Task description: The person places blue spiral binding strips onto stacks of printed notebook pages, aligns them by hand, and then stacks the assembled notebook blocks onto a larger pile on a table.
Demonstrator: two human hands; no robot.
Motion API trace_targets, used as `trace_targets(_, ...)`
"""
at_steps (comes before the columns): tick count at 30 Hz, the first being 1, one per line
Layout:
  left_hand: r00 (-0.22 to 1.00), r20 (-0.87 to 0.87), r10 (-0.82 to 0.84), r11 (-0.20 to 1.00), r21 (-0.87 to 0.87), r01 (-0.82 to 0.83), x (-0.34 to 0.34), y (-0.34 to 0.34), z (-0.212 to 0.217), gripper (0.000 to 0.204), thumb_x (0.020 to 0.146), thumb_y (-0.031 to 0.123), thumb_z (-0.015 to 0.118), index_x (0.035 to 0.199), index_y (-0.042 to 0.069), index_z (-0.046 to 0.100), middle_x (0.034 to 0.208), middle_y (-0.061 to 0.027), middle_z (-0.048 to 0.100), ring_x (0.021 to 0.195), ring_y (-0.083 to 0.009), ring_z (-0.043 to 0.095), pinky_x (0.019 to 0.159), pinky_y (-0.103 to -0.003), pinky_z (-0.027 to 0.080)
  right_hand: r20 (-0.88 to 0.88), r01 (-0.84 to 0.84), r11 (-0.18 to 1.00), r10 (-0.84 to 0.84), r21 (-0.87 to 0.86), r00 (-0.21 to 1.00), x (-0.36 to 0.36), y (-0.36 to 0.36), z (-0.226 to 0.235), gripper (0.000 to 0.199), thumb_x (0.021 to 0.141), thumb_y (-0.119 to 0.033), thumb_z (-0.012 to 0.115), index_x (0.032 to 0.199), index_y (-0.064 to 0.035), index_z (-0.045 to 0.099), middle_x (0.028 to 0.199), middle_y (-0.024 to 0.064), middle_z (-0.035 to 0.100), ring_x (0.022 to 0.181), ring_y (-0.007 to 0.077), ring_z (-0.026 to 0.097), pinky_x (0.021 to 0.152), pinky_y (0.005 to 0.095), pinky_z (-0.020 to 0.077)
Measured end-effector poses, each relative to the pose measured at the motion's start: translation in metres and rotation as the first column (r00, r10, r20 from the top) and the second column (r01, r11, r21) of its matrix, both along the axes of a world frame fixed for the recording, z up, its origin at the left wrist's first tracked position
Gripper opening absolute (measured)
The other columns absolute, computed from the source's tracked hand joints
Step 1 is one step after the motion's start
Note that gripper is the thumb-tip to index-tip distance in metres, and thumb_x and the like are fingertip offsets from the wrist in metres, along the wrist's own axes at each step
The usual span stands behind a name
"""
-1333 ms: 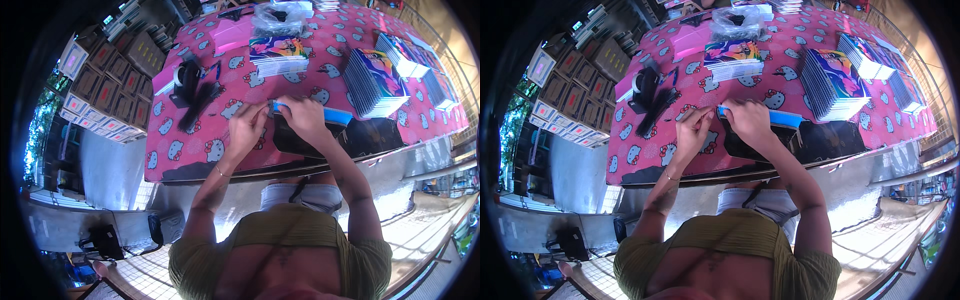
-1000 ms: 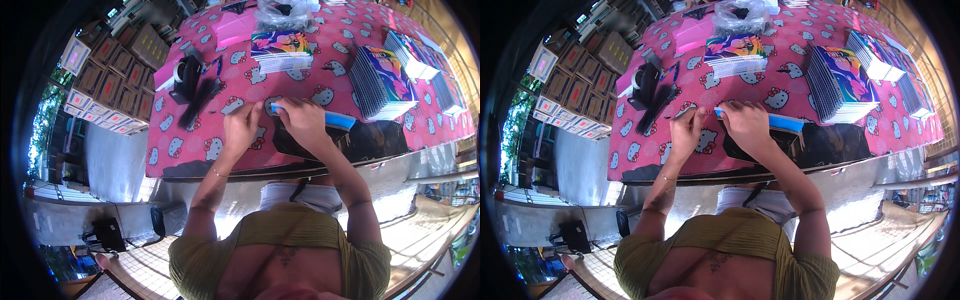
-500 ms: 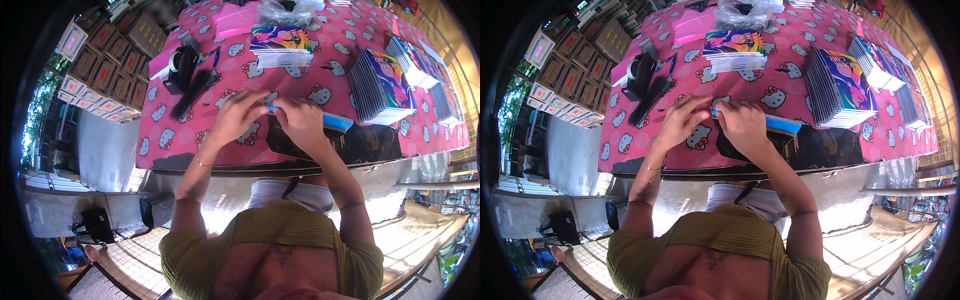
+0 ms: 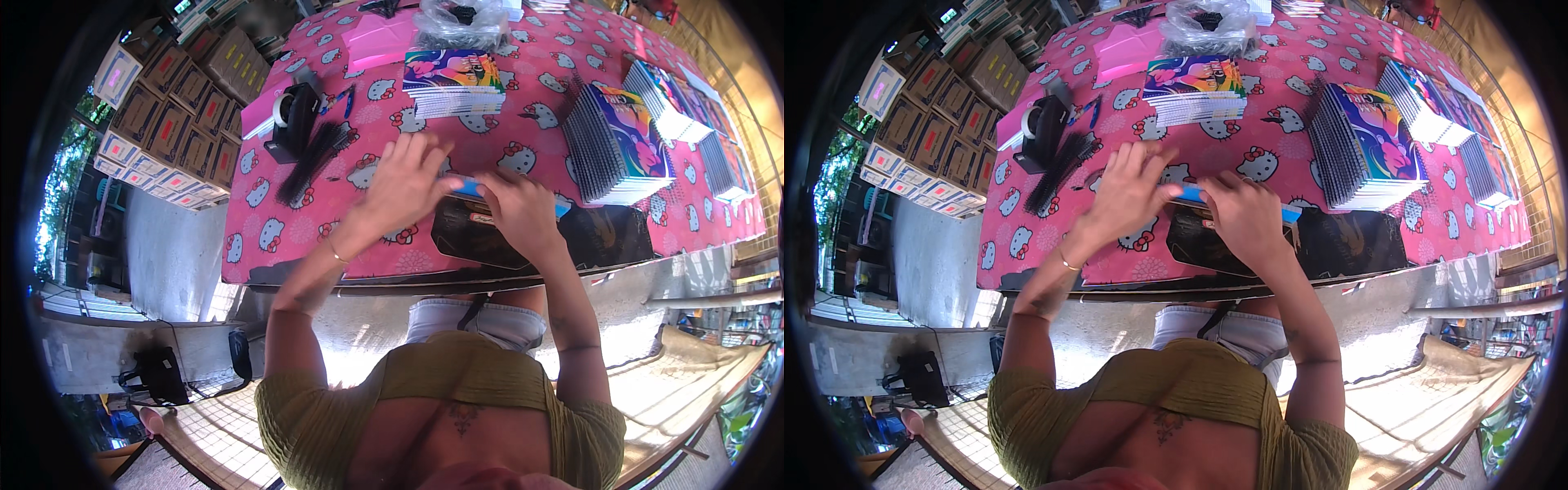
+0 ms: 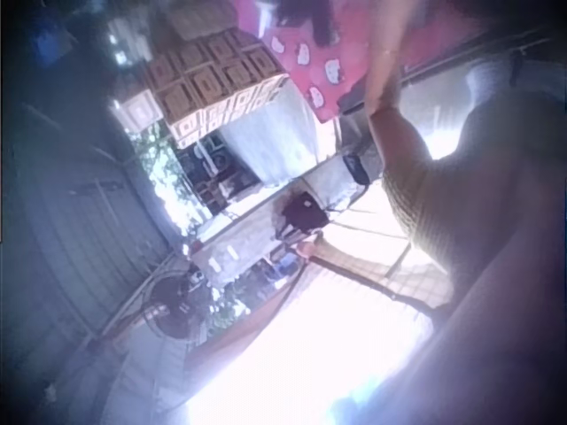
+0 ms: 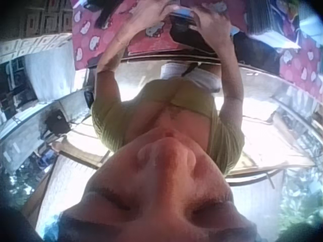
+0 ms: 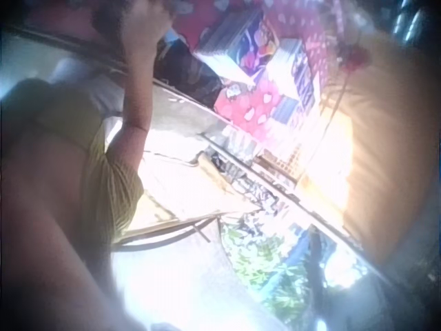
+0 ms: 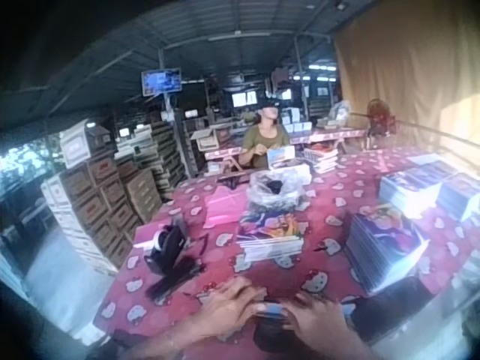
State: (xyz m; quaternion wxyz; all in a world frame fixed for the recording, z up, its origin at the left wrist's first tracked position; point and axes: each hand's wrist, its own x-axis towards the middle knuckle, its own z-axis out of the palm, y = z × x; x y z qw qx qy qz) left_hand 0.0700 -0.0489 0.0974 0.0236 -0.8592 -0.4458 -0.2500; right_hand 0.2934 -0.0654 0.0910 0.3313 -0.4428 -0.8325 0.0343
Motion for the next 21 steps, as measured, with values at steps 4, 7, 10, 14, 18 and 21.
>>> trace_targets(4,0.981,-0.081,0.174,0.978,0.132,-0.162,0.023,-0.038,-0.071,0.095,0.085,0.052,0.069,0.152,-0.006,0.034,0.159,-0.0282,0.029,0.149,-0.0502,0.021,0.113,-0.072,0.015,0.015,0.005,0.999,-0.004,-0.04,1.0,0.001,0.001,0.002,0.018,0.092,-0.019,0.066,0.109,-0.0149,0.071,0.089,0.0077,0.069,0.075,0.033,0.069,0.063,0.044,0.0543)
trace_targets(7,0.983,-0.041,0.181,0.976,0.134,-0.174,0.02,-0.05,-0.089,0.099,0.084,0.053,0.069,0.153,-0.008,0.031,0.163,-0.0286,0.023,0.153,-0.0481,0.016,0.115,-0.074,0.007,0.031,-0.013,0.999,0.012,0.036,0.999,0.003,0.007,0.001,0.02,0.093,-0.02,0.066,0.111,-0.0151,0.071,0.09,0.0082,0.069,0.074,0.0328,0.069,0.064,0.044,0.0546)
trace_targets(10,0.911,-0.221,0.349,0.923,0.252,-0.292,0.02,-0.021,-0.044,0.101,0.081,0.059,0.069,0.152,-0.004,0.035,0.159,-0.0274,0.033,0.15,-0.0433,0.027,0.116,-0.07,0.015,0.015,-0.062,0.998,0.062,0.032,0.998,0.009,0.001,0.003,0.026,0.09,-0.017,0.068,0.116,-0.0152,0.07,0.095,0.0093,0.07,0.075,0.0326,0.069,0.065,0.0431,0.055)
trace_targets(14,0.945,-0.187,0.268,0.953,0.192,-0.233,0.022,-0.033,-0.059,0.095,0.083,0.059,0.068,0.15,-0.002,0.039,0.157,-0.0238,0.038,0.148,-0.0396,0.033,0.116,-0.068,0.019,0.061,-0.009,0.993,0.001,0.121,0.998,0.026,-0.006,0.011,0.03,0.089,-0.013,0.068,0.119,-0.0156,0.069,0.097,0.009,0.072,0.081,0.0331,0.07,0.068,0.0441,0.0552)
trace_targets(18,0.911,-0.289,0.293,0.93,0.307,-0.202,0.03,-0.006,-0.022,0.098,0.085,0.062,0.064,0.15,-0.006,0.036,0.156,-0.0267,0.037,0.148,-0.0412,0.031,0.117,-0.067,0.019,0.055,-0.048,0.996,0.053,-0.077,0.997,0.037,-0.001,0.004,0.031,0.088,-0.012,0.068,0.119,-0.0168,0.068,0.096,0.0086,0.073,0.082,0.0337,0.07,0.069,0.0449,0.0552)
trace_targets(21,0.923,-0.374,0.089,0.977,0.213,-0.007,0.026,-0.029,-0.055,0.098,0.083,0.061,0.066,0.149,-0.005,0.036,0.155,-0.028,0.037,0.148,-0.0419,0.032,0.116,-0.066,0.023,0.065,-0.065,0.997,0.068,-0.042,0.996,0.036,0.003,0.002,0.027,0.089,-0.014,0.067,0.115,-0.0177,0.068,0.094,0.0084,0.073,0.08,0.0332,0.07,0.067,0.0447,0.0555)
